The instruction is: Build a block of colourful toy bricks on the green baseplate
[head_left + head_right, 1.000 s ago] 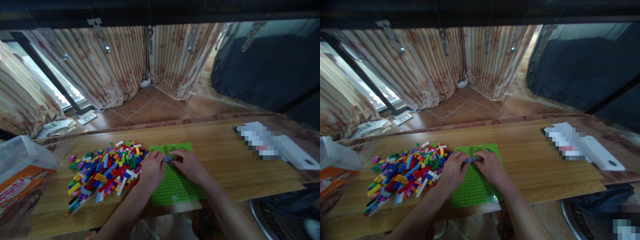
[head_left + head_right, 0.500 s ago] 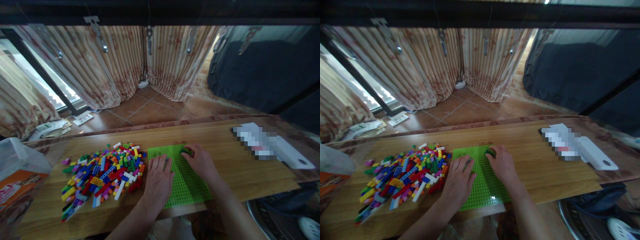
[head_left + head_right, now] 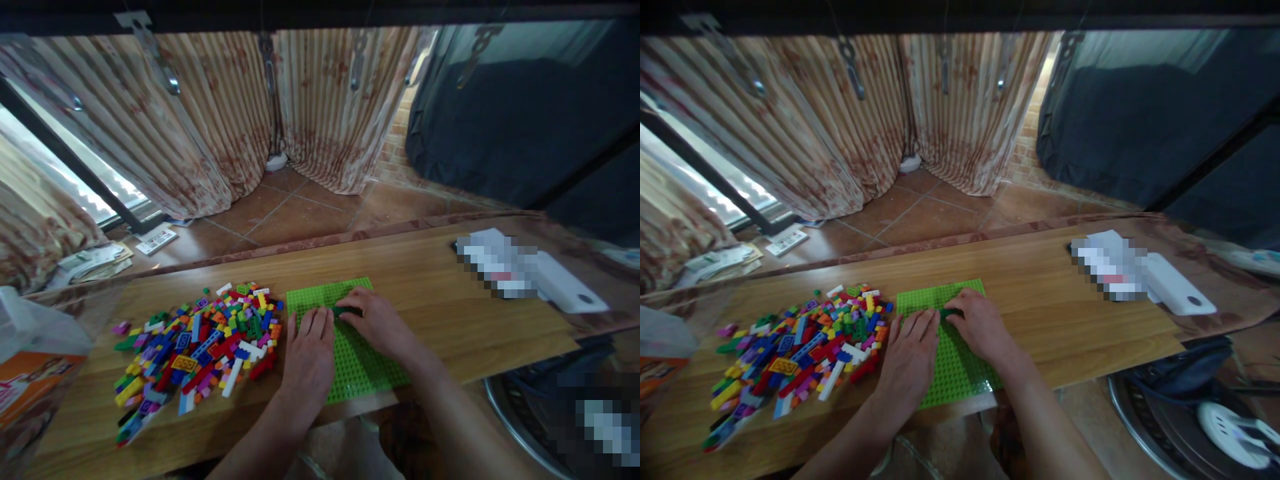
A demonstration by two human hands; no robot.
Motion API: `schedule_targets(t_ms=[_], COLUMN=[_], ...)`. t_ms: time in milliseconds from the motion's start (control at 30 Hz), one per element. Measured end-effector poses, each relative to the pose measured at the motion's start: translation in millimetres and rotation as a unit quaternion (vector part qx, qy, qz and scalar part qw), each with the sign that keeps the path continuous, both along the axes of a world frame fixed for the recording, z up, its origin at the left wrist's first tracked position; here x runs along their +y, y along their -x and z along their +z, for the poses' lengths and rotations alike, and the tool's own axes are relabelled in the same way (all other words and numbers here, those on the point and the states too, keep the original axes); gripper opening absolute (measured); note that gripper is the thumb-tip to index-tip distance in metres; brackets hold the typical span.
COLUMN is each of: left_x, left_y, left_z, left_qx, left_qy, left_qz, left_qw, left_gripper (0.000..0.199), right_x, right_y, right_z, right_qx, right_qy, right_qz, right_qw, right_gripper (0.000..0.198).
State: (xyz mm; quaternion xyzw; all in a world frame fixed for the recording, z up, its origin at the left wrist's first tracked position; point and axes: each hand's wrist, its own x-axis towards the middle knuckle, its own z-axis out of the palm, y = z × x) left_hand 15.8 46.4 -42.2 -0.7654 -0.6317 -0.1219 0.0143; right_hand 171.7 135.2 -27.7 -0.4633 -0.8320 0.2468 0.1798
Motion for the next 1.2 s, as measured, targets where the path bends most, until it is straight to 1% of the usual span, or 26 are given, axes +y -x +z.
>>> schedule_targets(t_ms=[133,367,467,533,667,933,1100,1200], left_x=[-2.2,4.5,6.3,6.0,4.3,4.6,3.6,3.2], left_y=[1.5,8.1,6.8,4.4,0.5,-3.3,-5.4,-6.0], left_z=[1.5,5.5,7.2,8.0,9.7,13.5,12.0,12.2], left_qx=[-0.006,-0.065,-0.059,-0.041,-0.016,0.003,0.007,0.007], left_qy=[0.015,0.034,0.034,0.035,0.042,0.048,0.037,0.042], left_qz=[-0.002,-0.016,-0.016,-0.013,-0.007,0.000,0.009,0.007], left_qw=[1.000,0.997,0.998,0.998,0.999,0.999,0.999,0.999], left_gripper=[0.047,0.047,0.050,0.051,0.048,0.045,0.046,0.046], right_x=[1.0,5.1,6.7,7.0,6.6,6.6,9.3,11.9], right_y=[2.2,1.7,1.9,2.0,1.8,1.9,-6.2,-11.6], right_z=[2.6,7.9,8.7,8.9,7.6,4.4,1.9,-1.6], right_qx=[-0.003,0.007,-0.009,-0.007,0.009,0.018,0.065,0.092], right_qy=[0.003,0.005,0.005,0.011,0.020,0.012,0.050,0.072], right_qz=[0.033,0.051,0.061,0.060,0.050,0.045,0.015,0.005], right_qw=[0.999,0.999,0.998,0.998,0.999,0.999,0.996,0.993], right_gripper=[0.017,0.014,0.016,0.018,0.018,0.019,0.021,0.021])
